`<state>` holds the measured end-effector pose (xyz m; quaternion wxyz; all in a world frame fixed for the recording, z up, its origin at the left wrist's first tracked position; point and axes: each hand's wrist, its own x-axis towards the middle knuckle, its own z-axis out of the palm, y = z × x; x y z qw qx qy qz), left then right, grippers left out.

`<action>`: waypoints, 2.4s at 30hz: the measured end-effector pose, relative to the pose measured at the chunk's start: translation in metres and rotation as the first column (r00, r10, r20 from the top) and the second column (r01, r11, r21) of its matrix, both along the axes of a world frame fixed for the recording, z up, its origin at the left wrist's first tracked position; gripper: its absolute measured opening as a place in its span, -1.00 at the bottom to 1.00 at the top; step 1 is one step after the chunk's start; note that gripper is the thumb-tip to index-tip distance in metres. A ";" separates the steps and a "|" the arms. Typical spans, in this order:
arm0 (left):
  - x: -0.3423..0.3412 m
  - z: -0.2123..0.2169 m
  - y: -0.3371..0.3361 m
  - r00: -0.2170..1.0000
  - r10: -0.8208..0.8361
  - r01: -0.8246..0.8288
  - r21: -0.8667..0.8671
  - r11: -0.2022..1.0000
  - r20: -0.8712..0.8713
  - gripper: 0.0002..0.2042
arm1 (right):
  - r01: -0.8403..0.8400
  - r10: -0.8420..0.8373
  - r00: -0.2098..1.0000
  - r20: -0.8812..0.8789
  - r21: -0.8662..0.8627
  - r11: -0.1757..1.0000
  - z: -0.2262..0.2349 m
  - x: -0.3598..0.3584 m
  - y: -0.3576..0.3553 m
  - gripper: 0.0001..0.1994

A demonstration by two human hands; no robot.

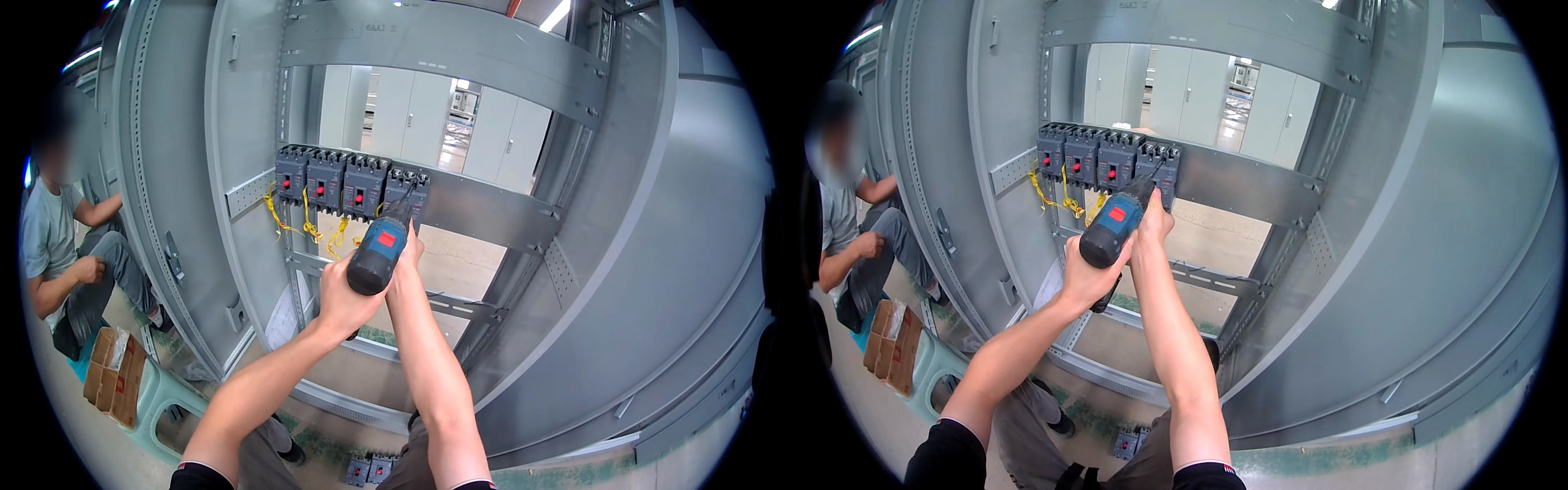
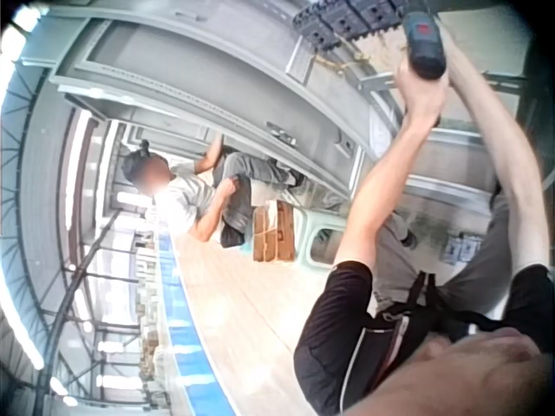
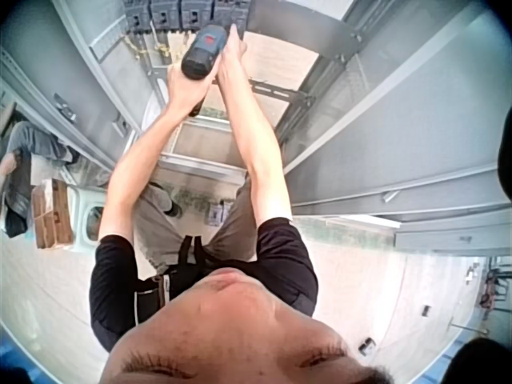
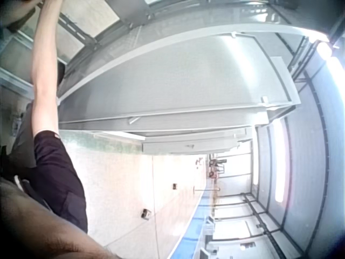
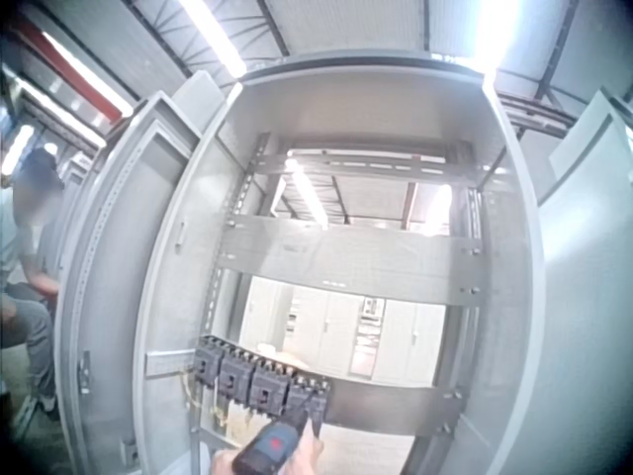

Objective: The person uses a cordless drill to mount multiple circuit breakers onto a DIN rail inside a large metal electrical cabinet. They repeatedly pick up breakers, align them on the rail, and secure them with screws.

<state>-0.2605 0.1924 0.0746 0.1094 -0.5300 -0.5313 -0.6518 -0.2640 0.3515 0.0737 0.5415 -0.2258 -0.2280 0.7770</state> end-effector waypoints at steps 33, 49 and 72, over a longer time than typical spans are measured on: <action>-0.011 0.011 -0.004 0.996 -0.078 0.077 -0.016 0.997 -0.045 -0.82 | 0.029 -0.028 0.998 0.057 -0.005 1.000 0.013 0.004 -0.021 -0.66; -0.001 0.013 0.004 0.997 -0.072 0.072 0.021 0.997 0.000 -0.83 | -0.008 0.003 0.998 0.063 0.078 0.997 0.018 0.013 -0.013 -0.77; -0.003 0.013 0.000 0.998 -0.058 0.058 -0.031 0.998 0.000 -0.82 | 0.021 -0.022 1.000 0.010 0.094 0.995 0.012 0.007 -0.003 -0.65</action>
